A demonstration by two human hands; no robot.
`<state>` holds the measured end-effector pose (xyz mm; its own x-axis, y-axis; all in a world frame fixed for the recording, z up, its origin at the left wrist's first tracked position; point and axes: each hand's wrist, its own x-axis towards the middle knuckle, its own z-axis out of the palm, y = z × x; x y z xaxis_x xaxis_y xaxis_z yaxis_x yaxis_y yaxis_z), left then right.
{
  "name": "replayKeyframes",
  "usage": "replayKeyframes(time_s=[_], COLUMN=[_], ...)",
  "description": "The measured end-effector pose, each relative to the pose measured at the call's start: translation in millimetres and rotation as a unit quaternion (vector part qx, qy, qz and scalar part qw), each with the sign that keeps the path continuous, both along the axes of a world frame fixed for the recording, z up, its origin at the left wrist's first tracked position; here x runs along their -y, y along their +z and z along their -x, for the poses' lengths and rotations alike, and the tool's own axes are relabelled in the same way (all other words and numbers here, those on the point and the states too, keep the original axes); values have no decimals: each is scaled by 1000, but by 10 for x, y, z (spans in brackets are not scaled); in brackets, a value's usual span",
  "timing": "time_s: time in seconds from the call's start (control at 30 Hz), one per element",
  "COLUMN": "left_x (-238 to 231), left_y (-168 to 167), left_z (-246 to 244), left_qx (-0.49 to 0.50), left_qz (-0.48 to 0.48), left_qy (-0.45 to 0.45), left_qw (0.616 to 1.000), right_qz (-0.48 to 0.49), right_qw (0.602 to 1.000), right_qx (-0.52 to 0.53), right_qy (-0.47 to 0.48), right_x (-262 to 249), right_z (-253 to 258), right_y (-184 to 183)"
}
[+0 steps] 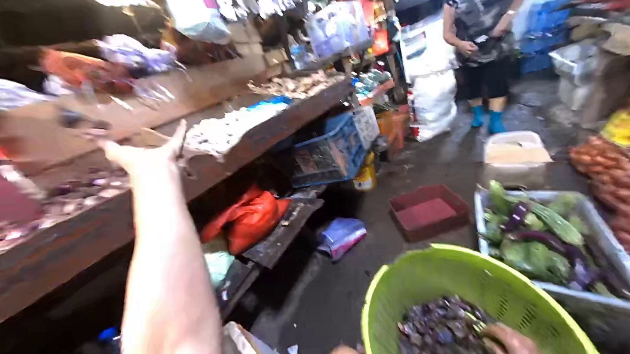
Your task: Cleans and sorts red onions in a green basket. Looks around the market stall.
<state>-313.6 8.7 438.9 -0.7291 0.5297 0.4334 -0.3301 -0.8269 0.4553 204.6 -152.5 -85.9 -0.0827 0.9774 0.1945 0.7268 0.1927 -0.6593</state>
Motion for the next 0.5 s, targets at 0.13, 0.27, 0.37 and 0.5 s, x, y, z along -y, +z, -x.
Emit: replayKeyframes(time_s=[0.13, 0.27, 0.37, 0.5], left_x=[196, 487, 441, 373], left_y=[-1215, -3070, -3886, -4140], left_z=[-1476, -2416, -2650, -2708], left_qx=[-164, -96, -22, 39], left_qz=[197, 404, 494, 540], left_qy=[-244, -429, -436, -430], left_qw=[935, 802, 751, 723], right_qz=[64, 184, 225, 246], right_qw=[997, 980, 970, 929], right_qx=[-5, 21, 93, 196], right_qy=[-46, -70, -13, 197], right_x=[-74, -82, -132, -387], right_z=[-39, -138, -20, 641], right_y=[49, 113, 104, 37])
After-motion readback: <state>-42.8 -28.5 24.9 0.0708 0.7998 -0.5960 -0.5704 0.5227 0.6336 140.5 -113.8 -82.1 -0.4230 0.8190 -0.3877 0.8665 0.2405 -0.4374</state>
